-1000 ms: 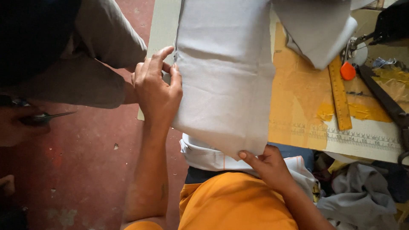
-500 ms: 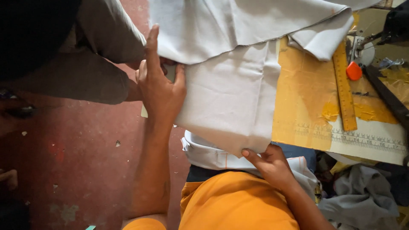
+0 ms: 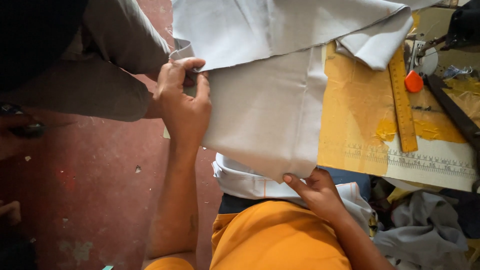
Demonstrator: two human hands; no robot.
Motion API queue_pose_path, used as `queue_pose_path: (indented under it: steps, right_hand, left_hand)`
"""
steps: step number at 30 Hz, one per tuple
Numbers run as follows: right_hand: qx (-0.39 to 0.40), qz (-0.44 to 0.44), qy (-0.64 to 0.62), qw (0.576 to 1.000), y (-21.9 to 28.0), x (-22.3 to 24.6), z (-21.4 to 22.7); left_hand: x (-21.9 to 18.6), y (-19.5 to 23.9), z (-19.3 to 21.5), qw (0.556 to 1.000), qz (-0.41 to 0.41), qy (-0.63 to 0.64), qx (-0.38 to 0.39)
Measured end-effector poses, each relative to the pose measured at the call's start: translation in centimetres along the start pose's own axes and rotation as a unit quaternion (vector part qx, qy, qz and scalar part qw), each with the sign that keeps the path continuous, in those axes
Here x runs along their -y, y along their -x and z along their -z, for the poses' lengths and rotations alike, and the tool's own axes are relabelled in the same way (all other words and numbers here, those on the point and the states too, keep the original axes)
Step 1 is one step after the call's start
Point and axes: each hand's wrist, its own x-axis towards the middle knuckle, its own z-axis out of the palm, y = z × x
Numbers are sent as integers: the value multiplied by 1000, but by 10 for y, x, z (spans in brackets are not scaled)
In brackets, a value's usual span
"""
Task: A person is smoothing out white fabric on a table, aligning it with pattern markings, and then cutting the fabric using large scissors.
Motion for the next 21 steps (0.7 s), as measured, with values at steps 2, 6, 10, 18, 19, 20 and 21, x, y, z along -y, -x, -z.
queue_pose_path:
  steps: [2, 6, 10, 18, 19, 20, 21]
  right_hand:
    - [2, -8, 1, 1000, 0, 2, 0]
    - [2, -4, 0, 1000, 0, -2, 1]
    - [1, 3, 21, 1000, 2, 6, 3]
    - [-17, 19, 25, 999, 6, -6, 15]
    - [-22, 17, 26, 999, 4, -8, 16]
    - [-20, 18, 26, 999, 4, -9, 16]
    - [-23, 19, 25, 999, 3, -10, 16]
  left_hand:
    - [-2, 0, 2, 1000, 2, 4, -6]
    - [-10, 0, 10, 997, -22, 64, -48]
    - [-21, 6, 19, 991, -34, 72, -107]
    - [-48, 33, 64, 980, -135, 145, 5]
    - [-49, 36, 68, 977, -137, 162, 10]
    - [-54, 36, 74, 977, -137, 160, 9]
    - [-58, 36, 80, 978, -122, 160, 51]
